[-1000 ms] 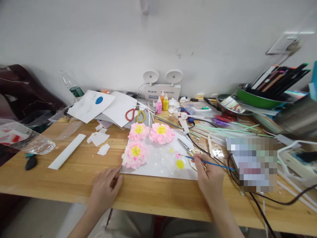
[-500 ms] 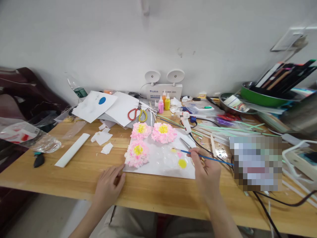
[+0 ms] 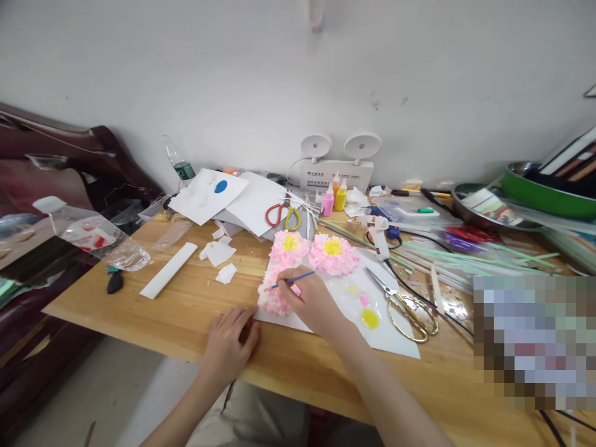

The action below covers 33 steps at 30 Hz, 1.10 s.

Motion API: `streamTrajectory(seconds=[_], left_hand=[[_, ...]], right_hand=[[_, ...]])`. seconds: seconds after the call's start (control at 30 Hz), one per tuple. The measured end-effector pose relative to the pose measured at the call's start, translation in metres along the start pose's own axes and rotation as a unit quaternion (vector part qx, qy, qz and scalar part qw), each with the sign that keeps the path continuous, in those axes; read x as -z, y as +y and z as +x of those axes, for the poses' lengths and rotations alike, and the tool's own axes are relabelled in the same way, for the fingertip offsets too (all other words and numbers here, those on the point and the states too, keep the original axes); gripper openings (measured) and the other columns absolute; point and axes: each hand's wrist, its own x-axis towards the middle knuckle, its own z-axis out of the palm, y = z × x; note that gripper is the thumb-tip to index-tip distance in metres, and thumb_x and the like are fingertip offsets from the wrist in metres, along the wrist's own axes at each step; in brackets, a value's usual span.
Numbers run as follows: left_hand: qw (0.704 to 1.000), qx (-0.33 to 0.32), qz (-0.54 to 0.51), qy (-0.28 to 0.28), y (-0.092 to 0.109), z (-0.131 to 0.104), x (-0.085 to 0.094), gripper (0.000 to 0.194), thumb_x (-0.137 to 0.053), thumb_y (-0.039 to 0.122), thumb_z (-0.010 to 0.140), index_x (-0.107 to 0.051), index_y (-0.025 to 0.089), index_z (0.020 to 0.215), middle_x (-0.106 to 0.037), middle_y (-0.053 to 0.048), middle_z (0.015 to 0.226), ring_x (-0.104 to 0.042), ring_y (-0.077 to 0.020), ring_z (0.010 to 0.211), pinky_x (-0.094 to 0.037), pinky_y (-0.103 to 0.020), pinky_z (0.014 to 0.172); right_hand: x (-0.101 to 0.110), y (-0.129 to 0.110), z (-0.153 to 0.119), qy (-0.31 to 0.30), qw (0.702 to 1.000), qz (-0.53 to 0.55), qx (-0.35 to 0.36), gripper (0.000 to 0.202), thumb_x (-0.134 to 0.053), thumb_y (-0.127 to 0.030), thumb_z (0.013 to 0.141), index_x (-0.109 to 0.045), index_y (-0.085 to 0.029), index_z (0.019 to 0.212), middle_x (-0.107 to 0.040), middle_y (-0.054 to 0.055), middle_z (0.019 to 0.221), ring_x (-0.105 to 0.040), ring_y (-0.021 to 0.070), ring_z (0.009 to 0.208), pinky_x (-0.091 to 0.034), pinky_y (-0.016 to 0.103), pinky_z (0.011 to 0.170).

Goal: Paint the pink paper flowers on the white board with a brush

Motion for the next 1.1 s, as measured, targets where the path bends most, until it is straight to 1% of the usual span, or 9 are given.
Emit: streamTrajectory(seconds=[0.1, 0.2, 0.37, 0.53, 0.63, 0.73, 0.87, 0.97, 1.1], left_hand=[[1.000, 0.004, -0.003, -0.009, 0.000, 0.000, 0.000, 0.024, -0.044, 0.024, 0.087, -0.057, 0.018, 0.107, -0.060, -0.006, 0.088, -0.054, -0.0215, 0.087, -0.041, -0.038, 0.078], [1.000, 0.002, -0.001, -0.008, 0.000, -0.001, 0.000, 0.025, -0.044, 0.024, 0.087, -0.057, 0.017, 0.107, -0.060, -0.005, 0.090, -0.054, -0.0216, 0.088, -0.041, -0.039, 0.079], [1.000, -0.010, 0.000, -0.002, 0.000, -0.002, 0.002, 0.025, -0.044, 0.024, 0.087, -0.057, 0.017, 0.108, -0.061, -0.005, 0.090, -0.055, -0.0207, 0.087, -0.042, -0.038, 0.078], [1.000, -0.007, 0.004, 0.007, 0.001, -0.002, 0.002, 0.026, -0.045, 0.023, 0.087, -0.057, 0.018, 0.109, -0.062, -0.005, 0.093, -0.055, -0.0206, 0.088, -0.042, -0.037, 0.079], [1.000, -0.006, 0.003, 0.003, 0.000, -0.003, 0.001, 0.026, -0.045, 0.023, 0.086, -0.057, 0.018, 0.109, -0.062, -0.005, 0.093, -0.055, -0.0210, 0.090, -0.042, -0.038, 0.080], [1.000, -0.005, 0.002, -0.003, 0.000, -0.002, 0.001, 0.027, -0.045, 0.022, 0.087, -0.056, 0.018, 0.110, -0.062, -0.005, 0.093, -0.055, -0.0213, 0.090, -0.041, -0.038, 0.080], [1.000, 0.001, -0.001, -0.012, 0.001, -0.002, 0.002, 0.027, -0.044, 0.023, 0.087, -0.056, 0.018, 0.111, -0.062, -0.005, 0.093, -0.055, -0.0217, 0.090, -0.041, -0.039, 0.080], [1.000, 0.004, -0.004, -0.019, 0.002, -0.001, 0.003, 0.027, -0.044, 0.023, 0.087, -0.056, 0.018, 0.111, -0.062, -0.005, 0.092, -0.055, -0.0217, 0.089, -0.041, -0.039, 0.080], [1.000, 0.005, -0.005, -0.018, 0.002, -0.001, 0.003, 0.027, -0.044, 0.023, 0.087, -0.056, 0.018, 0.111, -0.062, -0.005, 0.092, -0.055, -0.0219, 0.090, -0.041, -0.040, 0.081]], right_hand=[[-0.004, 0.001, -0.003, 0.011, 0.999, -0.037, 0.034, 0.014, -0.047, -0.019, 0.086, -0.061, -0.019, 0.084, -0.066, 0.004, 0.079, -0.059, 0.0169, 0.076, -0.046, 0.031, 0.071], [-0.004, -0.002, -0.008, 0.007, 0.997, -0.058, 0.060, 0.014, -0.046, -0.018, 0.087, -0.060, -0.019, 0.084, -0.066, 0.004, 0.079, -0.058, 0.0169, 0.076, -0.046, 0.032, 0.071], [-0.004, -0.006, -0.018, 0.021, 0.996, -0.056, 0.062, 0.013, -0.046, -0.018, 0.087, -0.059, -0.020, 0.084, -0.066, 0.003, 0.079, -0.058, 0.0163, 0.076, -0.047, 0.030, 0.069], [-0.010, -0.008, -0.025, 0.033, 0.996, -0.054, 0.066, 0.014, -0.047, -0.018, 0.088, -0.060, -0.021, 0.085, -0.066, 0.003, 0.079, -0.059, 0.0165, 0.076, -0.047, 0.031, 0.070], [-0.014, -0.009, -0.030, 0.047, 0.995, -0.059, 0.073, 0.014, -0.048, -0.018, 0.087, -0.061, -0.021, 0.088, -0.067, 0.003, 0.079, -0.059, 0.0167, 0.077, -0.048, 0.031, 0.070], [-0.016, -0.010, -0.034, 0.079, 0.992, -0.060, 0.078, 0.013, -0.048, -0.017, 0.087, -0.060, -0.021, 0.087, -0.067, 0.002, 0.079, -0.059, 0.0166, 0.076, -0.048, 0.031, 0.070], [-0.019, -0.011, -0.041, 0.086, 0.991, -0.062, 0.079, 0.013, -0.048, -0.015, 0.087, -0.059, -0.022, 0.088, -0.066, 0.002, 0.079, -0.058, 0.0164, 0.076, -0.048, 0.032, 0.070], [-0.022, -0.011, -0.045, 0.111, 0.989, -0.064, 0.071, 0.013, -0.048, -0.013, 0.087, -0.058, -0.022, 0.089, -0.066, 0.003, 0.079, -0.058, 0.0170, 0.076, -0.048, 0.034, 0.069], [-0.024, -0.010, -0.046, 0.126, 0.985, -0.085, 0.075, 0.013, -0.049, -0.013, 0.086, -0.058, -0.022, 0.089, -0.066, 0.003, 0.078, -0.057, 0.0171, 0.075, -0.047, 0.033, 0.069]])
